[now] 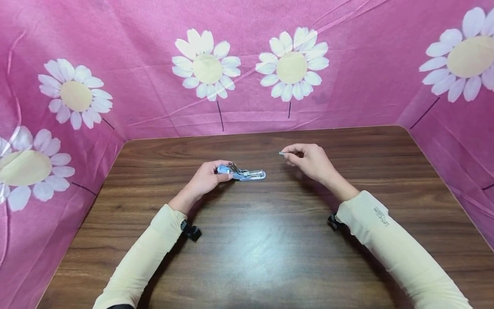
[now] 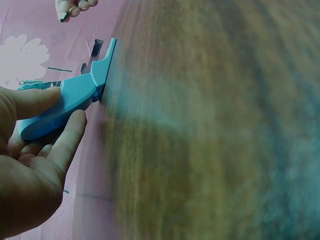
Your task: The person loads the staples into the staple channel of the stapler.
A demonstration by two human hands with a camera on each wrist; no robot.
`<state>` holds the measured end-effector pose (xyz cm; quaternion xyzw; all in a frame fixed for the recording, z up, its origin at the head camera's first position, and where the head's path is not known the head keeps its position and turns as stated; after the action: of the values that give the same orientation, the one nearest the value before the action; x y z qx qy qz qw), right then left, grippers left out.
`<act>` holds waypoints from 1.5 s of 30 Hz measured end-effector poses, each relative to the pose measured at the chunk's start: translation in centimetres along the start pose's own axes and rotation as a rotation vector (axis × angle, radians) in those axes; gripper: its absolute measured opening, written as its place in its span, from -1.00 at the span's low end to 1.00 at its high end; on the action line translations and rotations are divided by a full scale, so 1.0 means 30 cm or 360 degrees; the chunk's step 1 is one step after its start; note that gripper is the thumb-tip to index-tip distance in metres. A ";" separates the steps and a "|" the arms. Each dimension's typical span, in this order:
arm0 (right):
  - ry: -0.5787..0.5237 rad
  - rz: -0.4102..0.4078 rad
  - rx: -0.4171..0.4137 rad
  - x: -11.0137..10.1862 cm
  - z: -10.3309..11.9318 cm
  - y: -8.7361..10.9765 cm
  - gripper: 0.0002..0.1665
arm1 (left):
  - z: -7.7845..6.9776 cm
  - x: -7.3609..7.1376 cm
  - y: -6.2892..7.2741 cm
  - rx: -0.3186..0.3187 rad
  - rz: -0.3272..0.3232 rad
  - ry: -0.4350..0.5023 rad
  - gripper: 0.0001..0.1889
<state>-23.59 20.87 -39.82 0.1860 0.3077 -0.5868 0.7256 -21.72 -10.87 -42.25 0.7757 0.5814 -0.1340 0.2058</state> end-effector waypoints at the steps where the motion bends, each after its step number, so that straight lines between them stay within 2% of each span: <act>1: -0.0035 0.0000 0.0014 0.002 0.001 -0.002 -0.75 | -0.001 0.000 0.001 -0.0002 -0.0002 -0.0001 -0.61; 17: -0.0345 0.0101 0.0054 0.030 0.028 -0.007 -0.64 | 0.002 0.002 -0.001 -0.0013 0.0005 0.0011 -0.61; 29: -0.0443 0.0192 0.0072 0.046 0.042 -0.012 -0.62 | 0.006 0.001 -0.003 -0.0006 0.0017 0.0014 -0.63; 45: -0.0277 0.0219 0.0026 0.065 0.032 -0.025 -0.63 | 0.009 -0.002 -0.005 -0.0002 0.0022 -0.0008 -0.63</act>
<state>-23.86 18.66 -40.34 0.1610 0.2251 -0.5520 0.7866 -21.89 -11.02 -42.48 0.7792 0.5756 -0.1341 0.2088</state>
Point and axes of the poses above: each hand's wrist, its own y-axis away from the middle knuckle, its own x-axis out of the palm, z = x × y, the point moved 2 cm from there along -y, towards the middle knuckle
